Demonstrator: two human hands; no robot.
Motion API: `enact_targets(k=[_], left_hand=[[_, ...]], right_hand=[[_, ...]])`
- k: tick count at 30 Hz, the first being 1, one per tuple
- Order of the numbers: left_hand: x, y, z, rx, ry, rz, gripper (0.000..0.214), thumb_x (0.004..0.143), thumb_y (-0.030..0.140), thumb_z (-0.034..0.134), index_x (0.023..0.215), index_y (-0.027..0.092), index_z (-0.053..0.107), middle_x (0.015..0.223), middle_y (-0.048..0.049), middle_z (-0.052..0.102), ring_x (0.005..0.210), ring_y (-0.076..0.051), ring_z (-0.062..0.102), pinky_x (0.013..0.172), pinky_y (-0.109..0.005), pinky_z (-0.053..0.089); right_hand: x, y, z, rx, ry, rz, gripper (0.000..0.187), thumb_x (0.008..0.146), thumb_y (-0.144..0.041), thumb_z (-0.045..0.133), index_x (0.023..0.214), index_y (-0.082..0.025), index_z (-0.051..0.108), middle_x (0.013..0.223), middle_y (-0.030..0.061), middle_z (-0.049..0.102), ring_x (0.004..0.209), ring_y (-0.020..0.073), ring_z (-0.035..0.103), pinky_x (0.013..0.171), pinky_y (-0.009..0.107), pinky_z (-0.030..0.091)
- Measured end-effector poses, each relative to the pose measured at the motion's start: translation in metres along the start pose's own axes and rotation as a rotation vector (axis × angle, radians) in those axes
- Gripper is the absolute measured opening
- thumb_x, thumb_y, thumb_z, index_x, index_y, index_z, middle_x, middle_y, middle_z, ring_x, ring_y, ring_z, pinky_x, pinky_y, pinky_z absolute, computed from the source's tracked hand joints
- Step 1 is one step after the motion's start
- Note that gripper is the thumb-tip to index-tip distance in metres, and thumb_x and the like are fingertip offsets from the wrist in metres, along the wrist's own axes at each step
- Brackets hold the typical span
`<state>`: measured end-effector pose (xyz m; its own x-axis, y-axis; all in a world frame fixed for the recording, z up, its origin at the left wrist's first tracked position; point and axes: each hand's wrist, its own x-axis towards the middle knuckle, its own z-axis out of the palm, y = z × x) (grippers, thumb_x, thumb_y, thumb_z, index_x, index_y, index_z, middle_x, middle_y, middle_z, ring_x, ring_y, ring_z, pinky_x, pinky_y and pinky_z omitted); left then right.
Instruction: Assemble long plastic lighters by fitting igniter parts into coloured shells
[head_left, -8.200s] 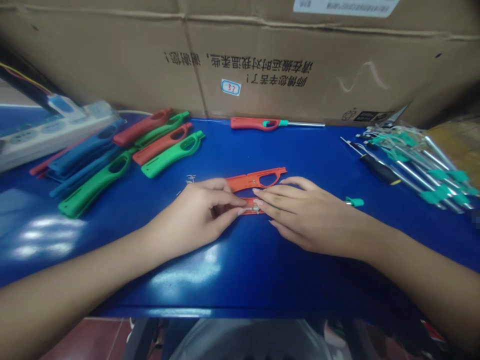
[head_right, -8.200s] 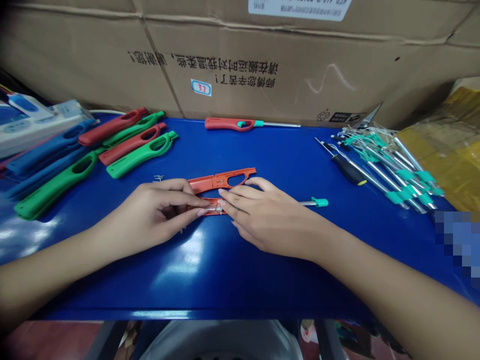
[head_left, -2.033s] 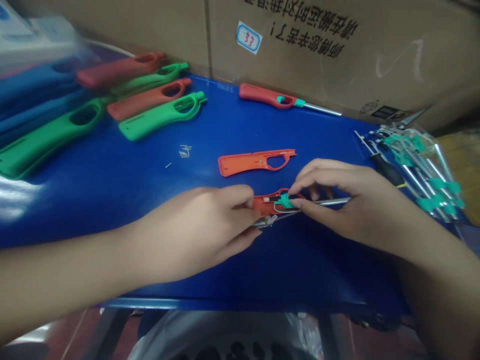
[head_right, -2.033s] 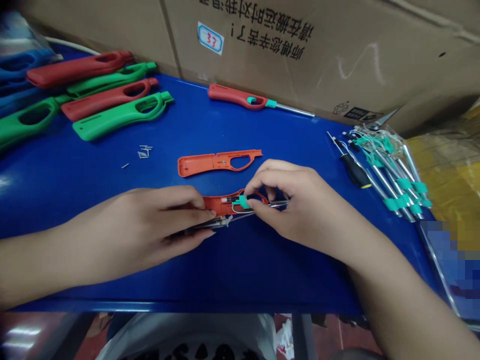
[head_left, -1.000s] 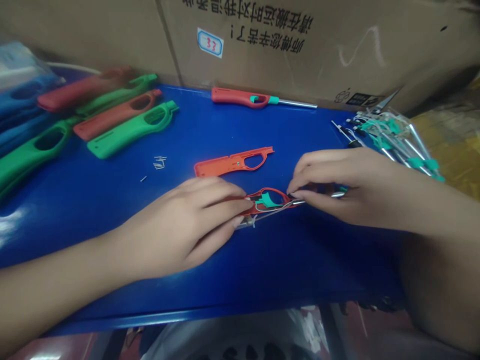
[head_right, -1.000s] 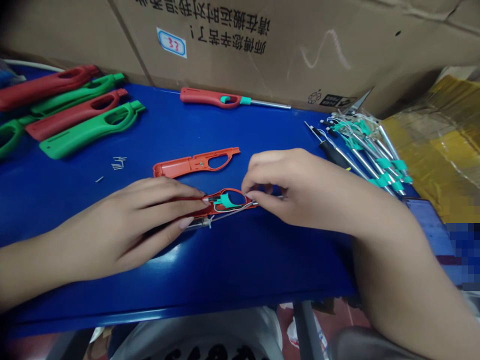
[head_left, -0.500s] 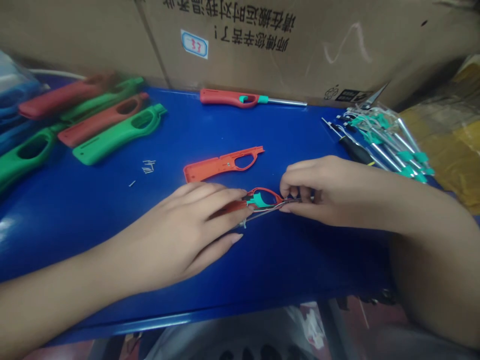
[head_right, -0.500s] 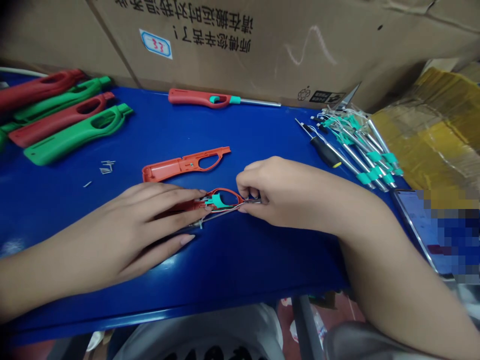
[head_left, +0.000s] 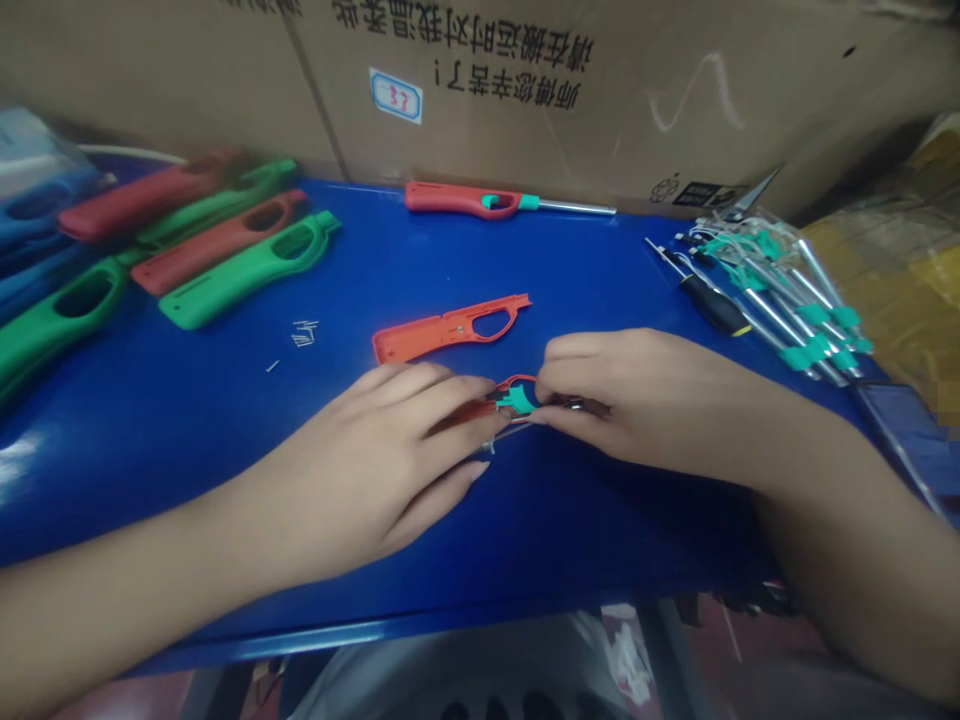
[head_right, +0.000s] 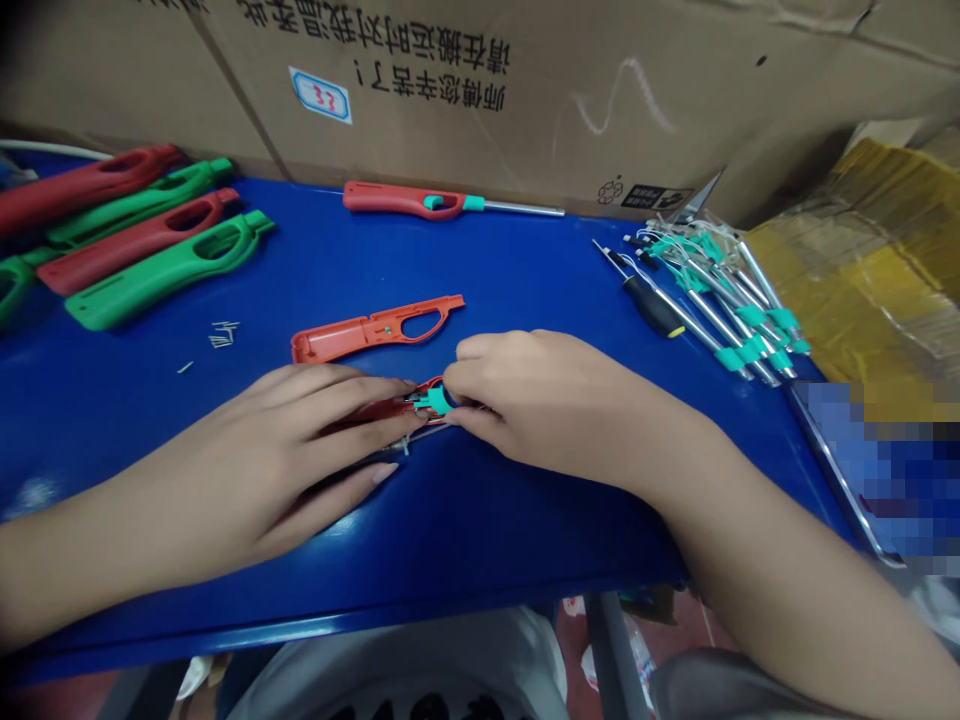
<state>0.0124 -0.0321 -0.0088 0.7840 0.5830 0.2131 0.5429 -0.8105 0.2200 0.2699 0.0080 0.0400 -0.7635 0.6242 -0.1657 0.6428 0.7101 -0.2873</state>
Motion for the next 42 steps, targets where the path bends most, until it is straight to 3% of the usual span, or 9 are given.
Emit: enact_targets(k=[13, 20, 30, 42], left_hand=[[0.0009, -0.0102, -0.0039, -0.176, 0.027, 0.013, 0.039, 0.102, 0.026, 0.054, 0.140, 0.026, 0.062, 0.138, -0.0046, 0.069, 0.125, -0.027, 0.063, 0.109, -0.047, 0.050], [0.0003, -0.0085, -0.0050, -0.182, -0.017, -0.034, 0.037, 0.103, 0.029, 0.052, 0.138, 0.030, 0.063, 0.140, -0.0032, 0.066, 0.126, -0.027, 0.061, 0.109, -0.046, 0.048], [0.0006, -0.0077, -0.0032, -0.169, -0.058, -0.047, 0.036, 0.104, 0.030, 0.050, 0.139, 0.031, 0.059, 0.140, -0.0015, 0.064, 0.127, -0.026, 0.058, 0.107, -0.044, 0.044], [0.0000, -0.0064, -0.0036, -0.145, -0.059, -0.035, 0.034, 0.106, 0.031, 0.049, 0.138, 0.030, 0.059, 0.136, -0.0008, 0.065, 0.123, -0.023, 0.058, 0.106, -0.042, 0.042]], right_hand=[[0.0000, 0.0015, -0.0027, 0.075, -0.020, -0.064, 0.025, 0.097, -0.011, 0.050, 0.083, -0.018, 0.070, 0.083, 0.0026, 0.064, 0.077, 0.0162, 0.059, 0.068, 0.029, 0.038], [-0.0004, 0.0004, -0.0012, 0.070, 0.003, -0.057, 0.025, 0.101, -0.023, 0.054, 0.083, -0.019, 0.070, 0.082, 0.0022, 0.065, 0.076, 0.0164, 0.060, 0.068, 0.030, 0.038], [0.0003, 0.0018, -0.0037, 0.082, 0.002, -0.082, 0.024, 0.100, -0.022, 0.057, 0.080, -0.018, 0.070, 0.080, 0.0014, 0.065, 0.073, 0.0148, 0.060, 0.066, 0.029, 0.037], [0.0035, -0.0015, 0.0020, 0.136, 0.056, 0.035, 0.020, 0.096, -0.017, 0.061, 0.078, -0.018, 0.068, 0.080, -0.0012, 0.064, 0.075, 0.0125, 0.058, 0.068, 0.028, 0.036]])
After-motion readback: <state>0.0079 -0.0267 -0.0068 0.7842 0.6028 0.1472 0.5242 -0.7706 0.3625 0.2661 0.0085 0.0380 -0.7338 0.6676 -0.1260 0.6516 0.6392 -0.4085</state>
